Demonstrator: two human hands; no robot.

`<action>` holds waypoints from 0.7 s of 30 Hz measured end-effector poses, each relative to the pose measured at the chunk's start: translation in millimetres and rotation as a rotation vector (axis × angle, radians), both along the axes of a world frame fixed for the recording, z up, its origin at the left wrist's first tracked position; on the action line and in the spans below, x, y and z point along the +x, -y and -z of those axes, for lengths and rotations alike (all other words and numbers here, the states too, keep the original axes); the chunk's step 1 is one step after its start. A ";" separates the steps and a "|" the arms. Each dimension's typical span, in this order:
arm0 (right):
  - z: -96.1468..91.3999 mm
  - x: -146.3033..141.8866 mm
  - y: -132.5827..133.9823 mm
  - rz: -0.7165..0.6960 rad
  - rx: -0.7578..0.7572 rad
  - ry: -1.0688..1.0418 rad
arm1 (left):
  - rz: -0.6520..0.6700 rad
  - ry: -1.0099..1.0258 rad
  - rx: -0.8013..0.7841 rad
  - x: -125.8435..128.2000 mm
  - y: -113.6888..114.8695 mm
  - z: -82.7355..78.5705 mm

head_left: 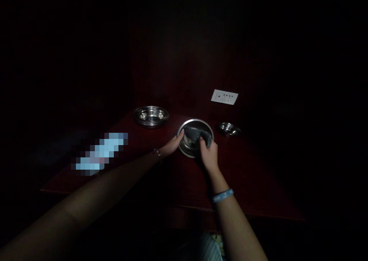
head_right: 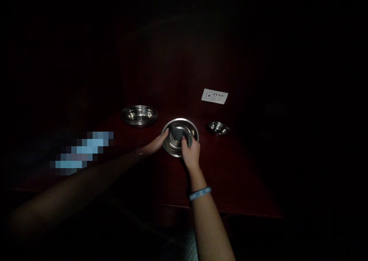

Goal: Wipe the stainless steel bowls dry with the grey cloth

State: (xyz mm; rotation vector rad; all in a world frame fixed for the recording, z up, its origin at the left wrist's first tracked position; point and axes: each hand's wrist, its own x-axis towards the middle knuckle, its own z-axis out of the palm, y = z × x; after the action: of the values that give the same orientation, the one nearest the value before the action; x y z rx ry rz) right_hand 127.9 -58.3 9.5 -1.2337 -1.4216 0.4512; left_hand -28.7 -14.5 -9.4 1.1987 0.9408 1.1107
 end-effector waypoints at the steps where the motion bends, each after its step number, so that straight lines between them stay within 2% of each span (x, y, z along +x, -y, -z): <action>1: -0.8 1.1 -1.5 0.048 -0.001 -0.115 | -0.016 0.001 0.004 -0.1 -0.3 0.2; 6: -6.7 5.3 -4.4 0.206 0.013 -0.594 | -0.023 -0.007 -0.011 -1.2 -0.7 1.0; 10: -8.6 6.3 -5.8 0.171 0.103 -0.815 | 0.013 -0.015 -0.002 -1.9 -0.6 0.8; 13: -8.3 7.8 -7.9 0.113 0.187 -0.882 | 0.005 -0.039 -0.011 -2.8 -1.7 1.6; 18: -5.0 11.8 -12.5 0.084 0.175 -0.952 | -0.015 -0.062 -0.015 -3.7 -3.9 4.9; 21: -4.6 13.7 -13.4 0.102 0.202 -0.919 | -0.017 -0.066 0.002 -3.5 -3.4 5.2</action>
State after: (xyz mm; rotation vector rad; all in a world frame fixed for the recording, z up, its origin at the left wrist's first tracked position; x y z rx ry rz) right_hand 141.6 -44.9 14.1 -0.7562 -0.5946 0.6707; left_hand -32.2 -11.1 -14.7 1.2374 1.0019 1.0915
